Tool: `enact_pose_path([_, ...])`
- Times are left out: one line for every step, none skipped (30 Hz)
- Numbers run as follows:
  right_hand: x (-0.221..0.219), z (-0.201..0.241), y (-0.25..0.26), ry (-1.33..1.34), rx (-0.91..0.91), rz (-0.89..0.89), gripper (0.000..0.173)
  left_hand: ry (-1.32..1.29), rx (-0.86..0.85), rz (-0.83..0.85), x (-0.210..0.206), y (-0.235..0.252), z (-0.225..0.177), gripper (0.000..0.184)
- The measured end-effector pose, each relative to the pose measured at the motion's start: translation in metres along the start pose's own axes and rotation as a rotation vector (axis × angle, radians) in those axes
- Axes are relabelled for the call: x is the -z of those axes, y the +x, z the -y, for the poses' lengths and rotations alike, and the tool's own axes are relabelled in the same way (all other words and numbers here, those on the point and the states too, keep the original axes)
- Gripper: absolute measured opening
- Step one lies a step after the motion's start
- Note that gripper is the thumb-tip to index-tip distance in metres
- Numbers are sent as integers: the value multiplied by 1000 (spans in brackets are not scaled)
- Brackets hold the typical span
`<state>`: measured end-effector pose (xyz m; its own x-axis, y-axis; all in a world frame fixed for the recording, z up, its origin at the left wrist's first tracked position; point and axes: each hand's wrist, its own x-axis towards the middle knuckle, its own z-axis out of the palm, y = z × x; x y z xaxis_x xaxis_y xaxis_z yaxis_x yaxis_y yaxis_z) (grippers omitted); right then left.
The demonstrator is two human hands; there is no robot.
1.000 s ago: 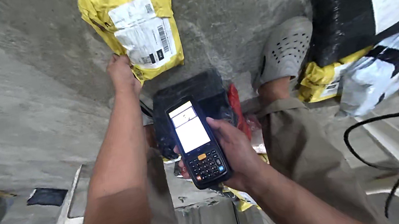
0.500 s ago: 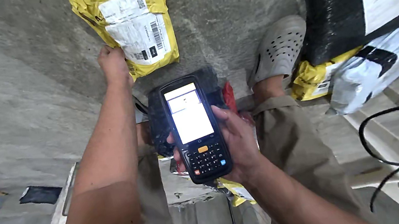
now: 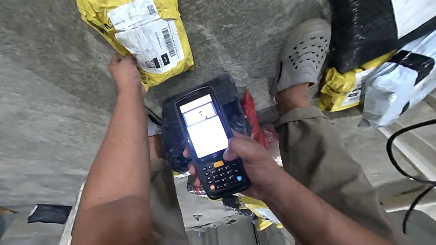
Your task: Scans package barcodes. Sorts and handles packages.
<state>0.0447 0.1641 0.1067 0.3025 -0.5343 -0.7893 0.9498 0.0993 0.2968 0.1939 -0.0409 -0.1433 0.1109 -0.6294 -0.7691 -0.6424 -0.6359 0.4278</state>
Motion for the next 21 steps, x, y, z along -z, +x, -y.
enact_pose_path([1,0,0,-17,5,-1,57,-4,-1,-2,-1,0,0,4])
enact_pose_path([2,0,-1,-45,8,3,57,-9,-1,-3,-1,-1,0,5])
enact_pose_path([3,1,-2,-91,11,4,59,-11,-1,-5,-1,-1,0,5])
enact_pose_path([2,4,-2,-158,25,-2,57,-12,0,-7,-1,-2,0,5])
enact_pose_path([0,6,-3,-240,45,-16,54,-10,-2,-11,-1,-2,1,5])
enact_pose_path([-2,9,-3,-325,75,-39,54,-8,-4,-18,-1,-3,1,7])
enact_pose_path([-4,11,-3,-412,110,-74,55,-5,-8,-24,-1,-4,1,8])
enact_pose_path([-6,13,-3,-503,145,-125,57,-3,-14,-25,-1,-5,0,9])
enact_pose_path([-9,15,-4,-582,178,-168,57,11,-15,-27,0,-7,-1,10])
enact_pose_path([-10,16,-5,-628,205,-196,57,34,-10,-32,0,-10,-3,10])
enact_pose_path([-10,17,-6,-641,224,-206,55,58,-3,-43,0,-12,-5,9])
enact_pose_path([-9,18,-6,-643,239,-207,53,76,-4,-53,0,-15,-6,7])
enact_pose_path([-7,18,-7,-635,251,-205,49,88,-11,-58,0,-17,-5,7])
enact_pose_path([-6,17,-8,-620,260,-210,45,92,-20,-62,1,-19,-4,18])
enact_pose_path([-5,17,-8,-603,263,-226,40,103,-33,-65,2,-19,-2,28])
enact_pose_path([-4,16,-8,-587,262,-243,36,116,-48,-72,1,-19,-1,35])
enact_pose_path([-3,15,-8,-579,258,-245,34,126,-60,-85,1,-21,1,39])
enact_pose_path([-1,14,-9,-576,253,-227,33,136,-68,-94,0,-23,1,43])
enact_pose_path([1,14,-9,-581,247,-190,36,155,-69,-99,0,-26,0,48])
enact_pose_path([4,13,-10,-609,236,-148,41,182,-58,-96,1,-31,-2,53])
enact_pose_path([6,13,-11,-638,222,-113,49,200,-48,-98,1,-33,-4,55])
